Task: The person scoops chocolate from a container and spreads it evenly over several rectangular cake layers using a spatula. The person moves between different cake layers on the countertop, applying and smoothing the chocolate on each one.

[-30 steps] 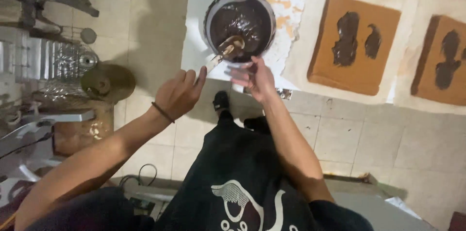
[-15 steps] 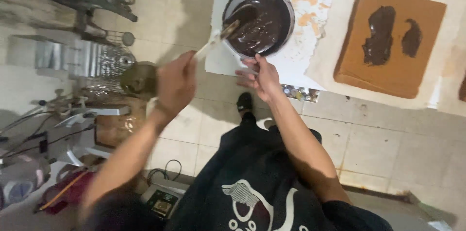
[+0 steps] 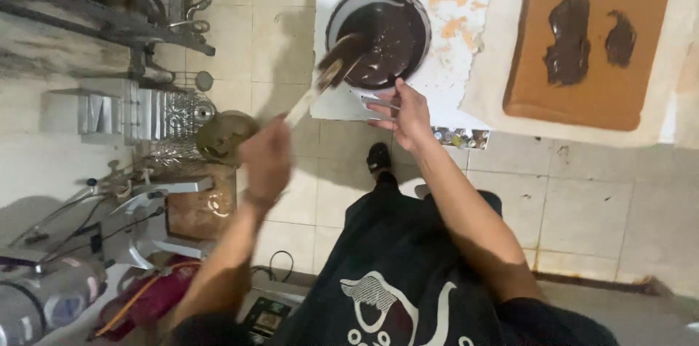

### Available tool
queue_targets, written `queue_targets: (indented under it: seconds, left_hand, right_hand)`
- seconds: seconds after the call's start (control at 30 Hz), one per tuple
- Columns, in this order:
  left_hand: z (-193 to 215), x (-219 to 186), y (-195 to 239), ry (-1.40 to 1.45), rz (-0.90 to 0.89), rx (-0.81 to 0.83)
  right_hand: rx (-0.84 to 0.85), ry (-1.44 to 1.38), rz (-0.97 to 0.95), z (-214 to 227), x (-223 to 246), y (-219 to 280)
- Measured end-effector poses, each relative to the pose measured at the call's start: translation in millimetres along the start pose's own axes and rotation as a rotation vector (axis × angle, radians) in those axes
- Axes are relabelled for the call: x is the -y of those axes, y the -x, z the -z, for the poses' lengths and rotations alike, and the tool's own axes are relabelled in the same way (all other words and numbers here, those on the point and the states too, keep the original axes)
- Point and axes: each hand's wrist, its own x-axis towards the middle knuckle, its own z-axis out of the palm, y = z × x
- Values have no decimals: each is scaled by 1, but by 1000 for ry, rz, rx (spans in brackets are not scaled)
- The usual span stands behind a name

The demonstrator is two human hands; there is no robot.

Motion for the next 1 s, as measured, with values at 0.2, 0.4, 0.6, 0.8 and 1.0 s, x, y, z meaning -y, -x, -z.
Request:
queue_targets:
  seconds: [0.2,0.4,0.6,0.8,1.0]
  left_hand:
    - [-84,44,15,-652,-620,3]
    - [-42,103,90,-835,-580,124]
    - [30,128,114,-420,-259,-246]
    - [-38,8,38,863,557,-239]
    - [-55,-53,7,758,716,70]
  right_hand:
    - [65,-41,-60,-10,-5,10]
    - [73,-110,-64,0,-7,-4]
    - [126,-50,-150,1,30,38]
    - [179,42,-202,84,24,47]
    - [-1,-58,-46,213,42,101]
